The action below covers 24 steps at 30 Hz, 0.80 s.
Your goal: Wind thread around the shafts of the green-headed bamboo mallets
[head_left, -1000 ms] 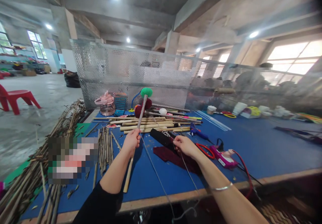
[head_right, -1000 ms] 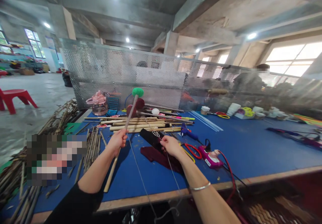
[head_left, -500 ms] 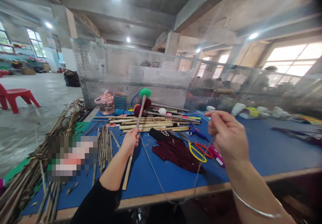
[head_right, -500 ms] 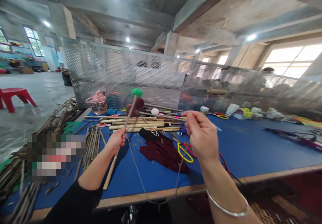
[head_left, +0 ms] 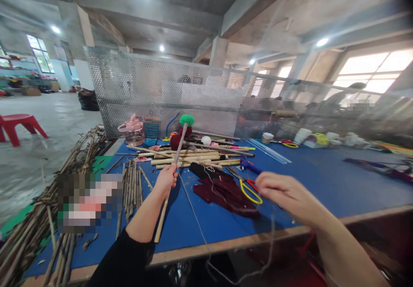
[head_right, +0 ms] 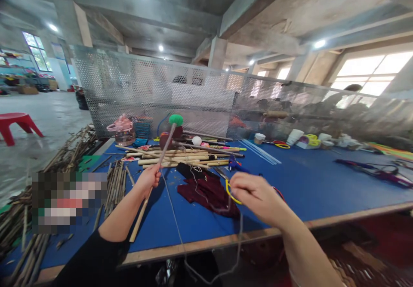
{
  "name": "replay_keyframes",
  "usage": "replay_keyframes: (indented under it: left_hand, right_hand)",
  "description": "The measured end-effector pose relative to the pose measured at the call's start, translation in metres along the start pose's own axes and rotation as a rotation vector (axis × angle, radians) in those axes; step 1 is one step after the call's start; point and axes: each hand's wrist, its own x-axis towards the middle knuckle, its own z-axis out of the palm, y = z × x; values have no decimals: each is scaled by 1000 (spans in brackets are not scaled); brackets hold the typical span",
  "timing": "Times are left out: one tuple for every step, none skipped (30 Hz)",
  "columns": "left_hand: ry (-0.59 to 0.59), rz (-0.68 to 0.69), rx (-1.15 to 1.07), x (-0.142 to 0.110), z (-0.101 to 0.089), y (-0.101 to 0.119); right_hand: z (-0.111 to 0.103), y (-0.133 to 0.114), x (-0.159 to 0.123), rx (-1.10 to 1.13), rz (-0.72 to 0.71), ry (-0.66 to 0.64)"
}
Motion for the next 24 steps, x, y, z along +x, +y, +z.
replay_keyframes:
  left_hand:
    - [3,2,2,0,0,0]
    - [6,3,5,0,0,0]
    - [6,6,9,0,0,0]
    - [4,6,14,0,0,-1]
    - [1,3,18,0,0,-1]
    - [-3,-2,22,0,1,-1]
    - [-7,-9,24,0,1,-1]
    - [-8,-17,27,0,1,-2]
    - [-4,-25,31,-1,2,-2]
    - [4,-32,36,-1,2,-1]
    - [11,-37,39,-2,3,-1]
    - [13,-40,40,-3,3,0]
    - [10,-41,37,-3,4,1]
    - [1,-41,32,-4,4,1]
    - [-8,-40,27,-5,4,2]
    - [-14,-38,22,-5,4,3]
    - [-18,-36,19,-6,5,3]
    - [-19,-35,19,-6,5,3]
    - [-18,-35,19,-6,5,3]
    - [-20,-37,17,-7,5,3]
    - [-23,-40,15,-7,6,3]
    - [-26,-45,14,-6,6,3]
    - [-28,-47,13,-6,6,2]
    - [-29,-46,13,-6,6,2]
  right_hand:
    - [8,4,7,-35,39,-140]
    - [18,8,15,-77,79,-225]
    - [30,12,25,-115,106,-237]
    - [42,15,37,-144,120,-194]
    - [55,17,50,-143,100,-154]
    - [68,18,65,-120,61,-139]
    - [81,18,82,-105,32,-116]
    - [93,17,100,-121,12,-67]
    - [106,16,119,-163,0,-11]
    - [117,14,137,-211,-21,34]
    - [129,13,154,-267,-46,52]
    - [139,12,170,-327,-60,43]
    - [149,11,185,-385,-65,10]
    - [157,10,197,-438,-68,-32]
    - [165,9,207,-481,-72,-72]
    - [171,7,216,-510,-83,-96]
    - [176,5,223,-523,-102,-100]
    - [179,3,229,-522,-128,-89]
    - [183,1,234,-514,-152,-72]
    - [185,-2,239,-506,-170,-67]
    - [187,-4,242,-501,-181,-83]
    - [188,-5,245,-502,-187,-115]
    - [189,-5,246,-506,-192,-148]
    - [188,-4,247,-512,-199,-167]
